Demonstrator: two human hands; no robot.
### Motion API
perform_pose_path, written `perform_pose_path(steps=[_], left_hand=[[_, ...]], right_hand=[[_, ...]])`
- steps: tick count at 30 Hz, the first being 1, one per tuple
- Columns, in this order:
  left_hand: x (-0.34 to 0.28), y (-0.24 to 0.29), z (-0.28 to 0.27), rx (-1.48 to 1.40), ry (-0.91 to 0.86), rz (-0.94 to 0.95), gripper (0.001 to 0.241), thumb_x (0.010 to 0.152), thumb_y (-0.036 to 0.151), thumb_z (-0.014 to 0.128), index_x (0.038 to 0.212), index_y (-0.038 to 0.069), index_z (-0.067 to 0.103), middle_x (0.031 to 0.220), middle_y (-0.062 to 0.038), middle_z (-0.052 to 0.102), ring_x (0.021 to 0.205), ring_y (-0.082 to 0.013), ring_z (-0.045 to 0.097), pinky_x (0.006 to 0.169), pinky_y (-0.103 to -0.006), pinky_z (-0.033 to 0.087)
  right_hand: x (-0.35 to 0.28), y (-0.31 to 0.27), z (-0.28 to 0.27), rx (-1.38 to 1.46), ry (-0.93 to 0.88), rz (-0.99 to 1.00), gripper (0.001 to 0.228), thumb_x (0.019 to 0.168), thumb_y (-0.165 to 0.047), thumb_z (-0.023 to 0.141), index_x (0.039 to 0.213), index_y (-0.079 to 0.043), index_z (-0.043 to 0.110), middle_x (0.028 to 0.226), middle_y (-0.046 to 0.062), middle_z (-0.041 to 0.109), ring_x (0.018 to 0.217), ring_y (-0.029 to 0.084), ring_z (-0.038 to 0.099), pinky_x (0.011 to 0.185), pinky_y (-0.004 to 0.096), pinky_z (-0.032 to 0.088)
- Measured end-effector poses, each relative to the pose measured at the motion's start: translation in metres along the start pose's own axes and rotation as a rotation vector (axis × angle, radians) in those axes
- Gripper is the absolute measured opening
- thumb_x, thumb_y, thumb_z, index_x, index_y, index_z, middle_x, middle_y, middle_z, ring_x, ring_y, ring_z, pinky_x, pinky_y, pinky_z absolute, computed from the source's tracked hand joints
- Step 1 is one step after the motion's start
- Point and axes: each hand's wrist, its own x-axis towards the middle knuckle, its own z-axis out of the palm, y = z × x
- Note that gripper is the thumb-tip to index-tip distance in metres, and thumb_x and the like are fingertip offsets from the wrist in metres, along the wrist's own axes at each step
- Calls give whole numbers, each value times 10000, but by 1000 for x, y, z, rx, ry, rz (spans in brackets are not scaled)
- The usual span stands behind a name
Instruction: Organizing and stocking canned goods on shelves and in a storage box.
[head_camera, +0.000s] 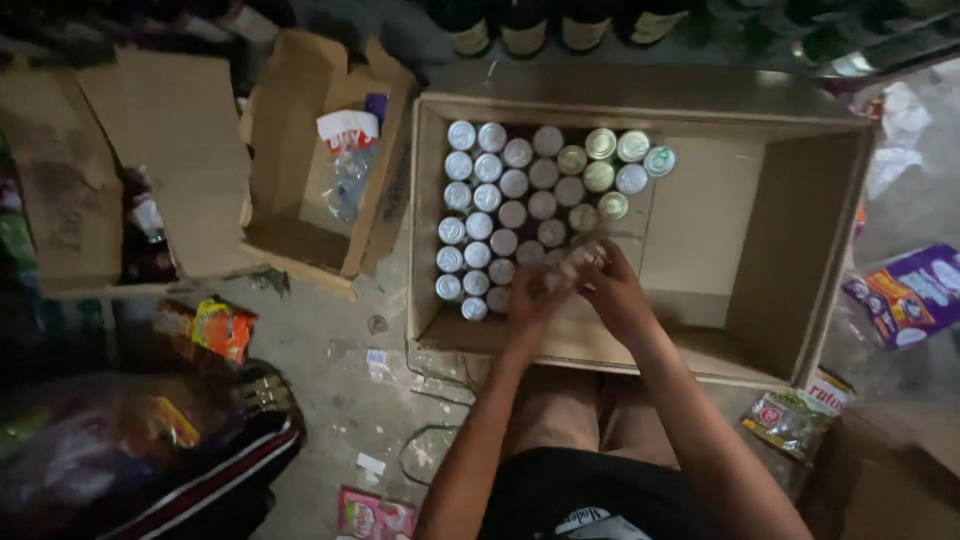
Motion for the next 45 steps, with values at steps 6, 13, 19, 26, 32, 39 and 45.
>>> perform_pose_path(steps=[6, 13, 19, 26, 32, 39, 45], left_hand=[[-54, 46, 15, -74, -215, -81, 693, 838, 163, 840, 1402, 32, 459, 1250, -56, 621, 1155, -179, 612, 952, -329, 536], [-73, 137, 54, -75, -546, 76, 736, 965, 280, 686, 1547, 85, 281, 1448, -113, 533, 1267, -179, 579, 1046, -329, 508], [-92, 249, 145, -88, -674, 302, 587, 1051, 354, 545, 1528, 59, 371, 1399, -107, 527, 1215, -213, 556, 1041, -368, 480], [-44, 343, 262, 351, -578, 977, 589, 1080, 306, 583, 1569, 36, 394, 1479, -150, 442, 1370, -307, 415, 1126, -416, 372], [-24, 476, 361, 394, -419, 1150, 561, 1002, 231, 650, 1525, 104, 491, 1449, -158, 476, 1295, -352, 486, 1064, -432, 470], [46, 500, 429, 526, -264, 1382, 515, 1008, 58, 559, 1508, 2, 451, 1521, -200, 471, 1428, -403, 448, 1207, -465, 365], [39, 511, 445, 816, -81, 1436, 706, 833, -103, 501, 1511, -149, 309, 1569, -304, 331, 1460, -491, 291, 1222, -505, 262]], right_hand=[[-105, -60, 8, -209, -12, -181, 584, 921, -179, 706, 1444, 1, 516, 1105, 7, 703, 982, 93, 659, 858, 279, 550], [-201, -138, -3, -121, -182, -476, 671, 935, -111, 694, 1525, -8, 391, 1431, 85, 606, 1314, 161, 573, 1098, 332, 457], [-232, -190, -45, -469, 51, -853, 742, 889, -95, 724, 1540, -16, 377, 1477, 120, 528, 1324, 189, 541, 1085, 356, 474], [-293, -341, -83, -400, 0, -1057, 608, 928, -69, 700, 1479, -6, 452, 1276, 119, 637, 1147, 156, 627, 951, 324, 557], [-271, -518, -117, -455, 245, -1315, 658, 969, -157, 741, 1482, 31, 374, 1291, 151, 614, 1168, 258, 647, 960, 359, 568], [-231, -655, -113, -537, 171, -1606, 696, 949, -232, 770, 1484, -11, 384, 1353, 127, 589, 1180, 199, 662, 979, 357, 581], [-180, -680, -116, -525, 125, -1431, 750, 876, -291, 808, 1444, -57, 377, 1321, 121, 624, 1168, 203, 653, 928, 383, 566]])
